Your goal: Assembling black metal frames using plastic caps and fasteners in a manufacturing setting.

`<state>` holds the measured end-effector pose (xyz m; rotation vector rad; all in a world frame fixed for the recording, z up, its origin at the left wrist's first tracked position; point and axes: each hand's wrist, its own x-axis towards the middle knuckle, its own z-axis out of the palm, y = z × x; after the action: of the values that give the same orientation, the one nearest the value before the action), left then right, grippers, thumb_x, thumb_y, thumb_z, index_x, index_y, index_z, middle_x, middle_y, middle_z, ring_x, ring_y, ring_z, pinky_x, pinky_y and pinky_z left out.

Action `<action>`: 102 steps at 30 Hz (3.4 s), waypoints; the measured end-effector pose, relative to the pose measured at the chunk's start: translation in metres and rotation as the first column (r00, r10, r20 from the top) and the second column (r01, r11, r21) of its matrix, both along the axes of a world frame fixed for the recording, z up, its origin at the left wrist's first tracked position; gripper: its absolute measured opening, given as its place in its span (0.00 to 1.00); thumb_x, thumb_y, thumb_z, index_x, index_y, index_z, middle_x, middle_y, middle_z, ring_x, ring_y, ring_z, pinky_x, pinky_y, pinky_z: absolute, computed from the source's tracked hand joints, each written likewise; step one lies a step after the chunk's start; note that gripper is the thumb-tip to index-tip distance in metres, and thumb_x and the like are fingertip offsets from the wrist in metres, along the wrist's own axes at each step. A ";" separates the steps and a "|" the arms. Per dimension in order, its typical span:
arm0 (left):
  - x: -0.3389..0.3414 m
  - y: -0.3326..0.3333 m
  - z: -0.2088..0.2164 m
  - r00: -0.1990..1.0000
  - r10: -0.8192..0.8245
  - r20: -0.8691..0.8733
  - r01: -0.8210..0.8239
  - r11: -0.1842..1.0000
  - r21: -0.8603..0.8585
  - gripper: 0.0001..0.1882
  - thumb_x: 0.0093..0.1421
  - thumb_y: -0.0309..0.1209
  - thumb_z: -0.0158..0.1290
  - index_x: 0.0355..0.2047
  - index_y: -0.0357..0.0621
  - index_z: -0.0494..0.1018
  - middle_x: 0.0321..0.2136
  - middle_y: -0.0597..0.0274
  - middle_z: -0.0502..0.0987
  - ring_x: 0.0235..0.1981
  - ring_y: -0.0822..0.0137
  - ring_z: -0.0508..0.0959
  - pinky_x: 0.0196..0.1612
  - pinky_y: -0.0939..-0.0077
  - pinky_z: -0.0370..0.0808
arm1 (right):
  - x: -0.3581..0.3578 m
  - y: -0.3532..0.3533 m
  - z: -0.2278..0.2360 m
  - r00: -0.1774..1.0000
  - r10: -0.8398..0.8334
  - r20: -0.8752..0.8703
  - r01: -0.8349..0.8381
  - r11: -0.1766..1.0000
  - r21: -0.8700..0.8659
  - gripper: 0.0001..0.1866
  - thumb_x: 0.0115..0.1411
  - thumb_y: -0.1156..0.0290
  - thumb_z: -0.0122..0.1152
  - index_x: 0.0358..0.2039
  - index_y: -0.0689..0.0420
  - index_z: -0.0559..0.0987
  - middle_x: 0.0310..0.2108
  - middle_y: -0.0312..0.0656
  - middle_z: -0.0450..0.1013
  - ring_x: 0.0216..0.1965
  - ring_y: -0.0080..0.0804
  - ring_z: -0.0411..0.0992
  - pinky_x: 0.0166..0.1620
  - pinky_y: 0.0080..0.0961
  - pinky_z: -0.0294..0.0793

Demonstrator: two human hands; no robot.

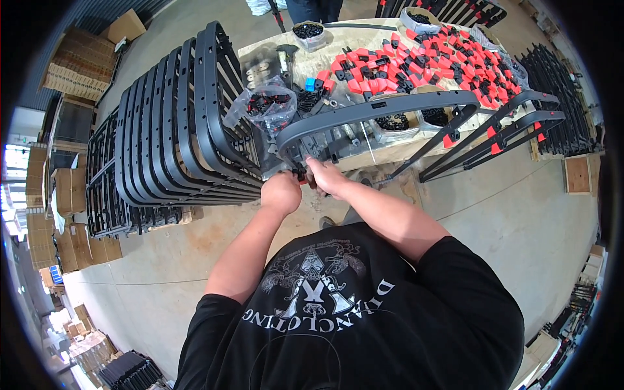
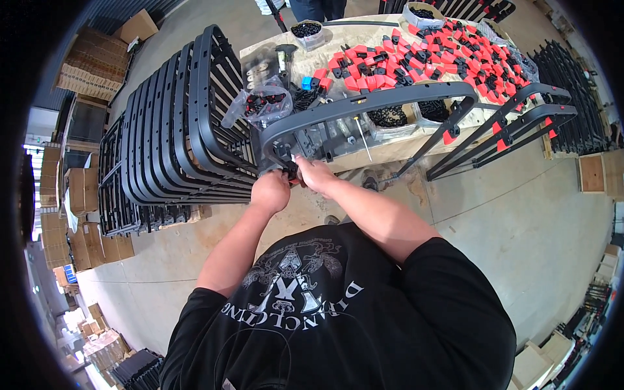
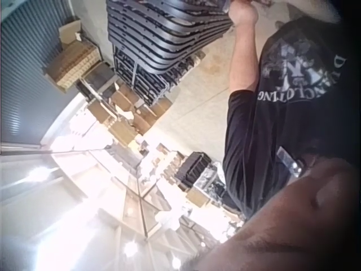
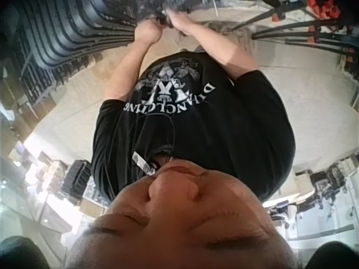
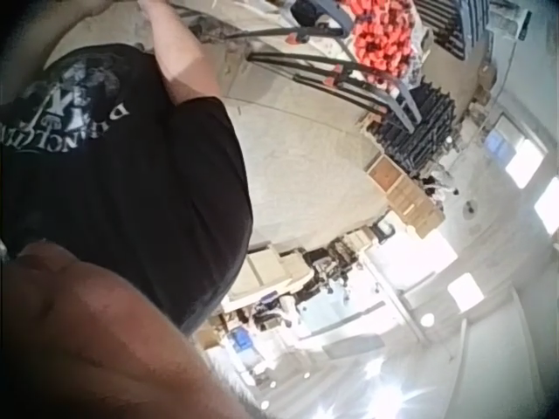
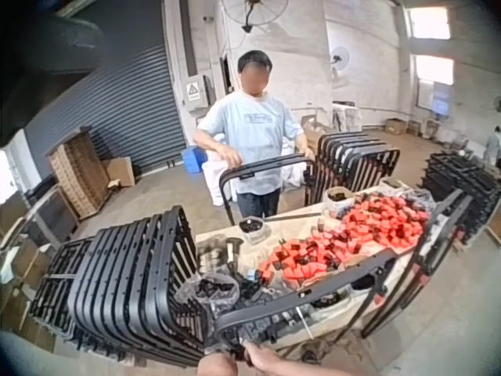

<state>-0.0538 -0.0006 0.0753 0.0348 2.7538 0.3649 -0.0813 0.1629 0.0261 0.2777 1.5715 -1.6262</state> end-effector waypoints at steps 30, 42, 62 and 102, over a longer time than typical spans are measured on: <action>0.000 0.008 0.007 1.000 -0.020 0.003 0.020 0.999 -0.036 0.20 0.70 0.38 0.42 0.37 0.38 0.79 0.39 0.41 0.81 0.41 0.44 0.82 0.47 0.52 0.77 | 0.002 -0.021 -0.009 0.877 0.140 -0.459 0.064 0.913 0.402 0.25 0.71 0.56 0.43 0.48 0.65 0.79 0.49 0.61 0.76 0.51 0.59 0.73 0.55 0.48 0.70; 0.003 0.001 0.000 0.999 -0.018 -0.038 0.017 0.999 -0.032 0.20 0.70 0.39 0.42 0.35 0.38 0.79 0.37 0.41 0.82 0.40 0.43 0.81 0.46 0.51 0.77 | -0.032 0.020 -0.032 0.656 0.097 -0.749 0.522 0.658 0.542 0.25 0.65 0.59 0.53 0.50 0.72 0.71 0.51 0.70 0.69 0.46 0.66 0.75 0.53 0.50 0.75; 0.002 0.002 -0.001 0.997 -0.049 -0.063 0.048 0.999 -0.017 0.20 0.70 0.40 0.42 0.37 0.37 0.78 0.36 0.40 0.81 0.39 0.42 0.81 0.45 0.50 0.78 | -0.111 0.080 -0.060 0.786 0.592 -0.179 0.006 0.282 0.959 0.17 0.64 0.63 0.52 0.46 0.52 0.85 0.49 0.43 0.80 0.51 0.40 0.79 0.50 0.36 0.80; 0.050 0.007 0.019 0.879 0.279 0.385 -0.473 0.424 0.773 0.24 0.70 0.46 0.52 0.50 0.35 0.73 0.34 0.50 0.81 0.35 0.60 0.83 0.38 0.63 0.80 | 0.104 0.145 0.099 0.846 0.026 -0.533 0.021 0.996 0.081 0.08 0.59 0.74 0.65 0.34 0.59 0.73 0.28 0.34 0.74 0.32 0.21 0.72 0.39 0.25 0.73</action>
<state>-0.0035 0.0062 0.0942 -0.3699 2.0504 1.7360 0.0228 0.3080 0.1251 -0.1570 2.0558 -1.7280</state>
